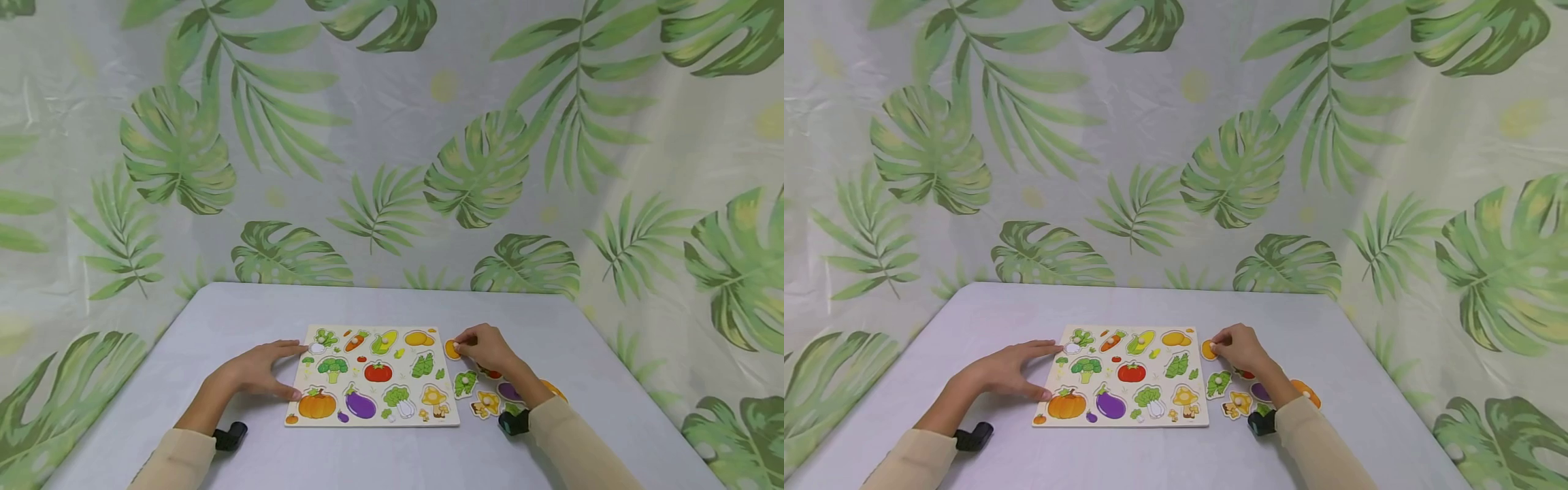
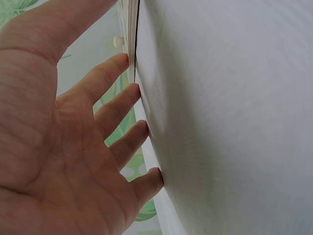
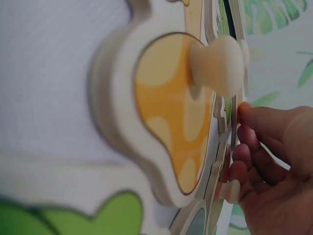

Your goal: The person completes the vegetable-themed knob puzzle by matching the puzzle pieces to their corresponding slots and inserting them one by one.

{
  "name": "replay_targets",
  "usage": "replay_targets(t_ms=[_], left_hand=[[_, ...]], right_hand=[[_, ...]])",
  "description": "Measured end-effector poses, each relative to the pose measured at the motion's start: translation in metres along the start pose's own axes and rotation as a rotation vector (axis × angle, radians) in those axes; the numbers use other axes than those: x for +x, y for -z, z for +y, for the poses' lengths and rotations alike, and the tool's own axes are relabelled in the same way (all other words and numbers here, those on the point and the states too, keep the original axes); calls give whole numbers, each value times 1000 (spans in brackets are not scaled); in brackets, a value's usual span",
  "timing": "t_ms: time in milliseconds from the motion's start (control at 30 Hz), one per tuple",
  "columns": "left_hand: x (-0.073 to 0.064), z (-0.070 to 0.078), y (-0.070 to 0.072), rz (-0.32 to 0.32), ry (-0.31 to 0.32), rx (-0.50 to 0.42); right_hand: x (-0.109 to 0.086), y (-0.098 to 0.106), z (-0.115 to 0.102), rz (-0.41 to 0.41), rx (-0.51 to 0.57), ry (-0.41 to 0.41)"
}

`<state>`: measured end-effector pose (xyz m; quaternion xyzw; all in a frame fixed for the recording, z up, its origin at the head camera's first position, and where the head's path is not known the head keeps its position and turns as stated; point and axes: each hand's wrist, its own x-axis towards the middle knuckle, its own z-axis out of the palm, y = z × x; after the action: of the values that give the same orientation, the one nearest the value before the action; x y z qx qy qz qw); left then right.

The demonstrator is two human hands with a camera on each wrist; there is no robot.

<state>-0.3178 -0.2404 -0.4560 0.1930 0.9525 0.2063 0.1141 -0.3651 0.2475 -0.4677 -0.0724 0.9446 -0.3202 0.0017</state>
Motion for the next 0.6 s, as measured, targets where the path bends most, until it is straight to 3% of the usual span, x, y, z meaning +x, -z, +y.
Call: replay_targets(t_ms=[333,600], left_hand=[[-1,2,0,2,4,-4],[-1,3,1,6,6,20]], right_hand=[[-3,12,2,42,54,-21],[-5,20,4,99,20,-14]])
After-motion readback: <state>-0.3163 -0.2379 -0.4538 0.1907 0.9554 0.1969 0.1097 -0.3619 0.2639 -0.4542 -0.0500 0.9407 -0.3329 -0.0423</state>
